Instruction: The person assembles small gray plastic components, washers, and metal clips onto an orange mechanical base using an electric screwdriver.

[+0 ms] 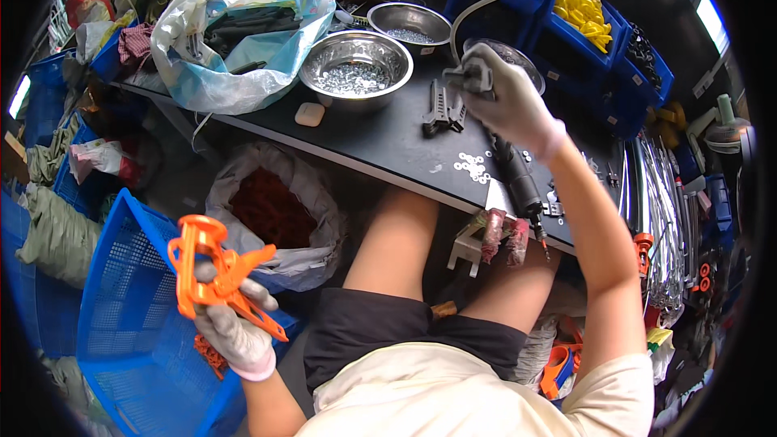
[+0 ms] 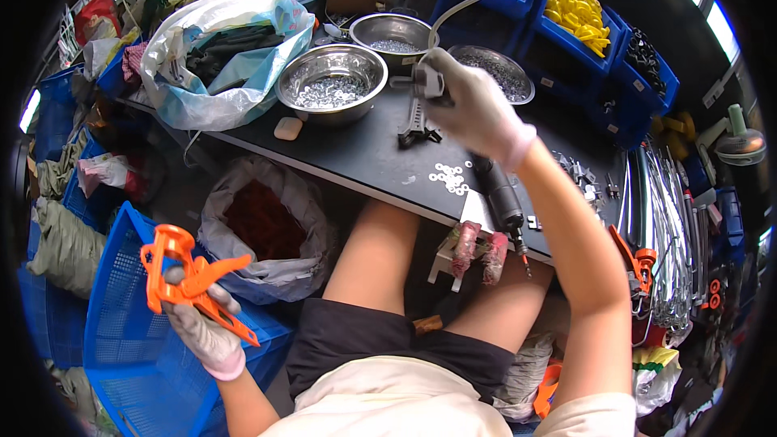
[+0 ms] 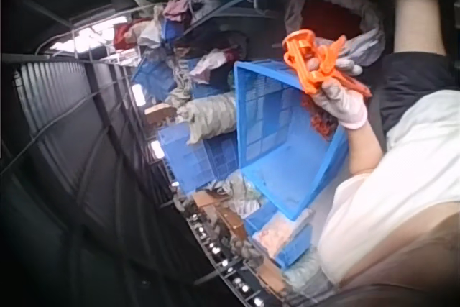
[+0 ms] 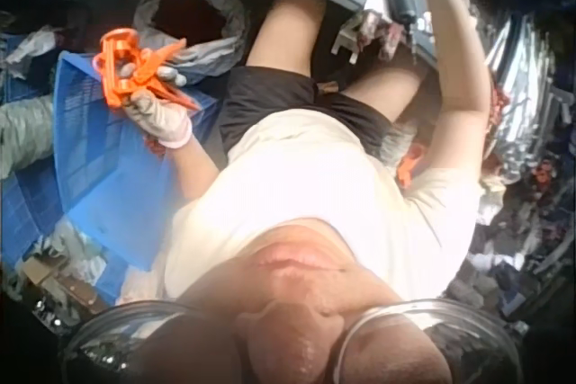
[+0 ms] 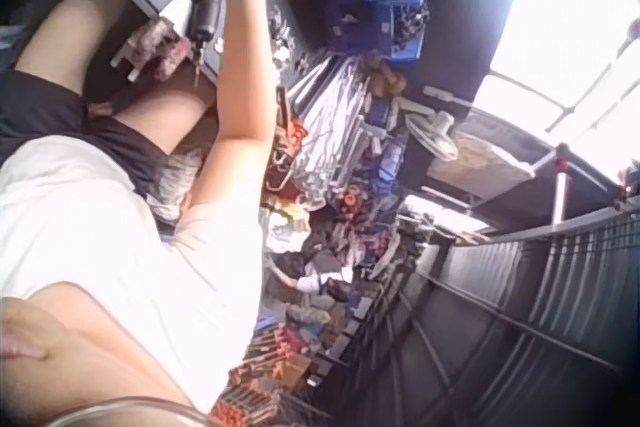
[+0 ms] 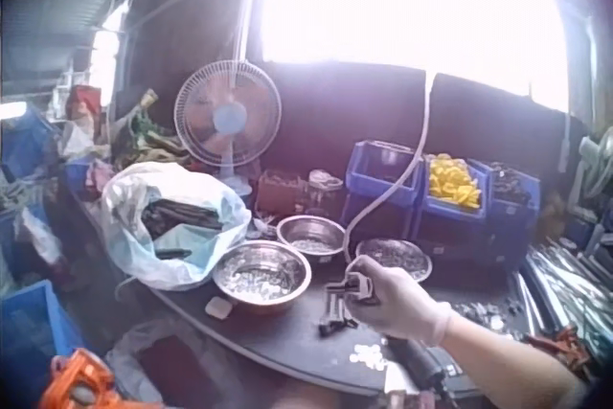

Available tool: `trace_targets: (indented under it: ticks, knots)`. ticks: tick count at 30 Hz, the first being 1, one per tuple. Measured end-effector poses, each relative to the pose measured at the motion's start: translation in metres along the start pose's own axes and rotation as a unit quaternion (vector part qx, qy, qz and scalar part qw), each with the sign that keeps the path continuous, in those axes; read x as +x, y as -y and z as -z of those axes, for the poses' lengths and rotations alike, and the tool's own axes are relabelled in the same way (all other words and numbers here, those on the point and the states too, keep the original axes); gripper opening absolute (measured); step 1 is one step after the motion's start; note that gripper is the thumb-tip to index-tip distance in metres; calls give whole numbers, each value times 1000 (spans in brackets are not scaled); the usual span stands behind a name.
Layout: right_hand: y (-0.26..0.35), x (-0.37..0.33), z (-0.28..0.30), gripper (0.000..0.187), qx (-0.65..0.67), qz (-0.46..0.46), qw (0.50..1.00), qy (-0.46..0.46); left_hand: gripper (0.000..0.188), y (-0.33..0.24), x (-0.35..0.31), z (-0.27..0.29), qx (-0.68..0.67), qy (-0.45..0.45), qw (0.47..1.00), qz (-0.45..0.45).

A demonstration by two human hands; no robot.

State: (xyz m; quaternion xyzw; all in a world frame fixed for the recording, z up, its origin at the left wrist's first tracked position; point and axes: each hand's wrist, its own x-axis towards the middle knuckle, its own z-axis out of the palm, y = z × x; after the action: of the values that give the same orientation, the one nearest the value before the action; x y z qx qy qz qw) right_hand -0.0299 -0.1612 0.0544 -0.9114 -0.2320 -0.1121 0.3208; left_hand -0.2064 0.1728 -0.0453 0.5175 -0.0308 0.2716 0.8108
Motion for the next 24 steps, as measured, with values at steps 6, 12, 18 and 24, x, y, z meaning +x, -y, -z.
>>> trace_targets:
  ticks: [6,12,18,24]
  knots:
    - [92,-113,-50,41,371,-131,919,-4,44,2,37,-78,-27,102,994,11]
    - [120,-141,-108,31,376,-209,886,-173,43,33,5,-152,-177,134,968,114]
    - [95,-165,-86,33,557,-225,791,-117,52,56,-1,-115,99,168,981,-11]
    - [91,-176,-85,49,587,-246,770,-43,57,51,6,-110,-109,369,867,318]
